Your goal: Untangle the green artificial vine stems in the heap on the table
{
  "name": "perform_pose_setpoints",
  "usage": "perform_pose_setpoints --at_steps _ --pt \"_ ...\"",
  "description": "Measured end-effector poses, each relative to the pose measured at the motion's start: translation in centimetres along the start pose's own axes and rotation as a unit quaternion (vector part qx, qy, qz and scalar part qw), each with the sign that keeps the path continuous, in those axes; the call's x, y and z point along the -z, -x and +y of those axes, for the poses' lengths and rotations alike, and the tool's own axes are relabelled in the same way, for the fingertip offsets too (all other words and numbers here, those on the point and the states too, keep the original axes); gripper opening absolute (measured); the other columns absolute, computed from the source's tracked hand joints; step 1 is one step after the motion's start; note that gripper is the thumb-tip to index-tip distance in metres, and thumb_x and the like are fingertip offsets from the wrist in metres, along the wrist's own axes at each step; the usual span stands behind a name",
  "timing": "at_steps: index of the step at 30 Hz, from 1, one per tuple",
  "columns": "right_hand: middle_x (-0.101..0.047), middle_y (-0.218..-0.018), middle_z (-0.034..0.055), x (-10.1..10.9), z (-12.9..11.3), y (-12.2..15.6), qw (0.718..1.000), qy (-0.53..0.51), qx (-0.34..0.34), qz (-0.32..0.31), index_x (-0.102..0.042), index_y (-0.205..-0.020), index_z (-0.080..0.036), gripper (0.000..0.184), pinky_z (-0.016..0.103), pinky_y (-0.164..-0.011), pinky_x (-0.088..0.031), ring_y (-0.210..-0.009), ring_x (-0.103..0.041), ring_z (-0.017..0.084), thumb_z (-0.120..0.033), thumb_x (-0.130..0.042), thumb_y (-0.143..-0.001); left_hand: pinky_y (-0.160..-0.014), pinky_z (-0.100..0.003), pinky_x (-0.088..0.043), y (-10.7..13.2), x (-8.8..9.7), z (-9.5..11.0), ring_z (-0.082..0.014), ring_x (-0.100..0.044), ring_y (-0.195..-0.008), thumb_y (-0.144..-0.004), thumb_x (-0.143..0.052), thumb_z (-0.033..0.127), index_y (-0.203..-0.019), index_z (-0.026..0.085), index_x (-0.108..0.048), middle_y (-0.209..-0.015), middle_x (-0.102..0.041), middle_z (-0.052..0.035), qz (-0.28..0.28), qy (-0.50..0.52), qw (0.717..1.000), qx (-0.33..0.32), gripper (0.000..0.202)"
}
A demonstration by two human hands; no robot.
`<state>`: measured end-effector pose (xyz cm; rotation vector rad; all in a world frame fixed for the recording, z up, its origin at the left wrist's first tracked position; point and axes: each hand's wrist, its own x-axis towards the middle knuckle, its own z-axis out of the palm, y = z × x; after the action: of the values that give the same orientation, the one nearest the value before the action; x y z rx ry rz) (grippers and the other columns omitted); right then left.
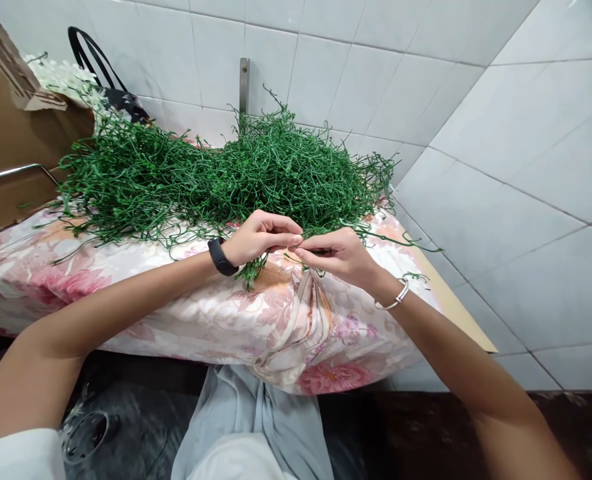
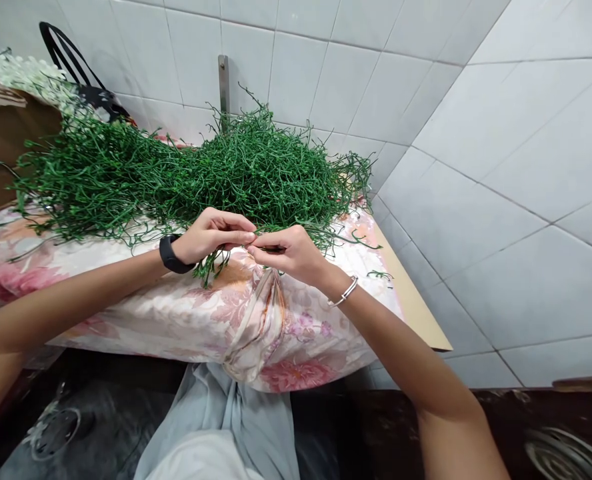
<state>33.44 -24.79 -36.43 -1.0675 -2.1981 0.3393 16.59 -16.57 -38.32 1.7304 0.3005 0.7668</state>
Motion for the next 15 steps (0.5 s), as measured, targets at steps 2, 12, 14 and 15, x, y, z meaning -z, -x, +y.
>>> perform_pose_setpoints --at_steps 2,12,14,15 --pt "-0.041 -0.052 -0.0004 0.0 -0.1 0.1 1.0 -0.01 0.0 -0.004 -0.065 -0.075 -0.005 0.027 0.015 -0.045 -0.021 -0.048 -0.026 0.0 -0.027 -0.052 -0.082 -0.04 -0.013 -0.026 0.0 0.0 -0.1 -0.0015 -0.037 -0.044 -0.07 -0.065 0.028 -0.078 0.009 -0.064 -0.055 -0.05 -0.0003 -0.022 0.0 1.0 0.003 0.021" --pt "-0.032 -0.049 -0.0015 1.1 -0.2 0.2 0.992 -0.084 -0.038 -0.087 -0.065 -0.072 -0.003 0.028 0.016 -0.042 -0.016 -0.048 -0.023 -0.001 -0.028 -0.054 -0.08 -0.041 -0.015 -0.027 0.4 -0.2 0.7 -0.0028 -0.037 -0.045 -0.068 -0.066 0.029 -0.076 0.01 -0.064 -0.054 -0.05 -0.0006 -0.055 -0.01 0.998 0.031 0.021" --pt "-0.032 -0.049 -0.0017 1.4 -0.4 0.2 0.987 -0.111 -0.051 -0.101 -0.066 -0.075 -0.003 0.028 0.016 -0.042 -0.015 -0.047 -0.022 -0.001 -0.029 -0.056 -0.08 -0.04 -0.015 -0.026 0.4 -0.2 0.9 -0.0024 -0.036 -0.044 -0.068 -0.067 0.029 -0.075 0.009 -0.063 -0.053 -0.049 0.0 -0.064 -0.008 0.997 0.034 0.02" --pt "-0.032 -0.049 -0.0018 1.5 -0.5 0.2 0.986 -0.119 -0.058 -0.103 -0.067 -0.078 -0.004 0.028 0.016 -0.041 -0.015 -0.047 -0.022 -0.001 -0.03 -0.057 -0.079 -0.04 -0.015 -0.025 0.5 -0.2 1.0 -0.0021 -0.035 -0.044 -0.069 -0.066 0.029 -0.075 0.009 -0.063 -0.052 -0.048 0.0002 -0.065 -0.006 0.997 0.03 0.02"
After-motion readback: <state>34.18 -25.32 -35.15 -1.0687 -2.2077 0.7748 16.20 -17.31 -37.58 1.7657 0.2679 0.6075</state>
